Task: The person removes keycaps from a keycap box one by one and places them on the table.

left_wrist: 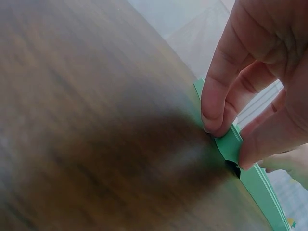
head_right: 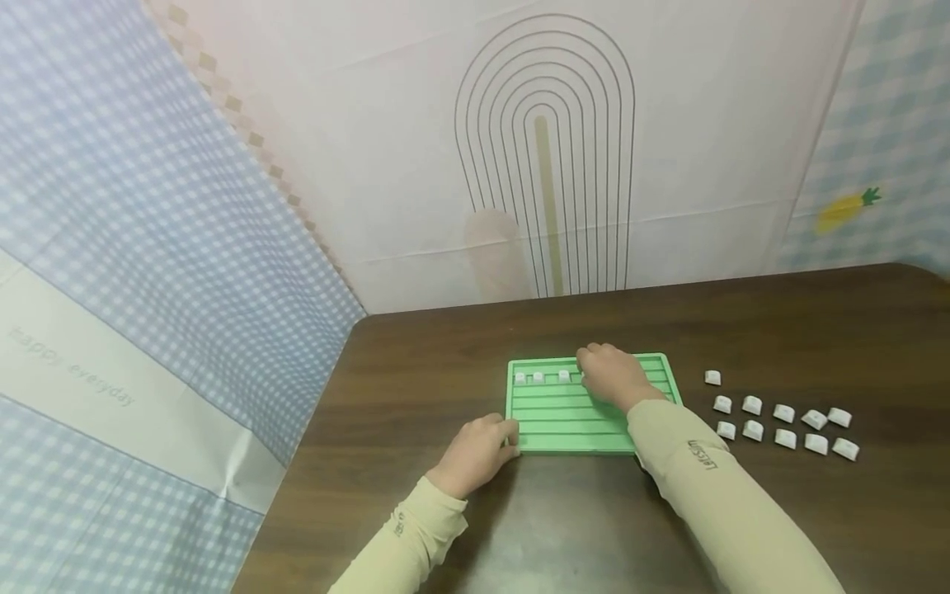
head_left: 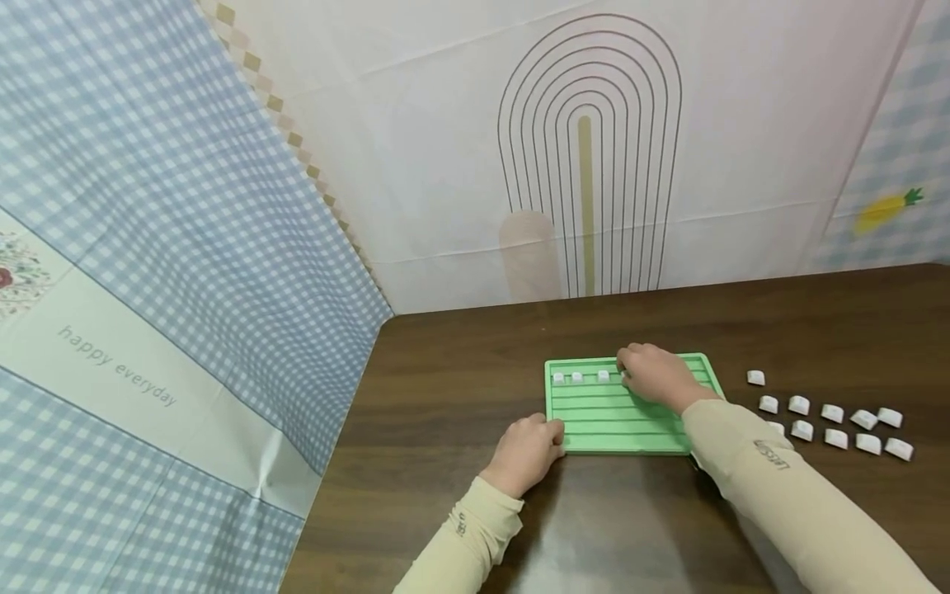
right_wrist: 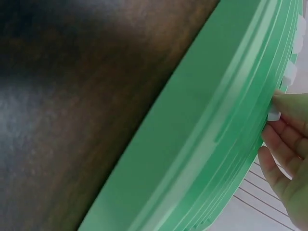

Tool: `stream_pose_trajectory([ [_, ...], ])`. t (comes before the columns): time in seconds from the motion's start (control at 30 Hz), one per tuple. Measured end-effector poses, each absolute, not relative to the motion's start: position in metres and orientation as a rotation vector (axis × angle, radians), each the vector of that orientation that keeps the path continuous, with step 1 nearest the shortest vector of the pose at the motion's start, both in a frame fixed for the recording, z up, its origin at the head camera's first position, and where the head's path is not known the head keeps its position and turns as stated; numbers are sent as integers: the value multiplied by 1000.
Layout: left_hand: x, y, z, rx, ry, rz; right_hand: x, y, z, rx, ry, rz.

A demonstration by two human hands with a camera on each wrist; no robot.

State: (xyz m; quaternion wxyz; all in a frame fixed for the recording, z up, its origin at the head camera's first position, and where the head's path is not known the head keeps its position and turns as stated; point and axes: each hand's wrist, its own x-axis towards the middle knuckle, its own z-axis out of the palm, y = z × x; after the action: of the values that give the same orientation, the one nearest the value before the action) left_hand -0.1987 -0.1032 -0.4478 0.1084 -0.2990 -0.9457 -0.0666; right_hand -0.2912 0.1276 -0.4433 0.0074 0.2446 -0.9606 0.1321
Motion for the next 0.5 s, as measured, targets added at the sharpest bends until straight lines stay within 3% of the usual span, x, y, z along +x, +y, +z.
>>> stream_pose_trajectory([
  [0.3,-198,-104,-448,-876,-2778,-210,-288,135,-437,720,-2980,473],
  [0.5,-198,-107,-447,-869,-2774,-218,-290,179,-416,573,-2972,511],
])
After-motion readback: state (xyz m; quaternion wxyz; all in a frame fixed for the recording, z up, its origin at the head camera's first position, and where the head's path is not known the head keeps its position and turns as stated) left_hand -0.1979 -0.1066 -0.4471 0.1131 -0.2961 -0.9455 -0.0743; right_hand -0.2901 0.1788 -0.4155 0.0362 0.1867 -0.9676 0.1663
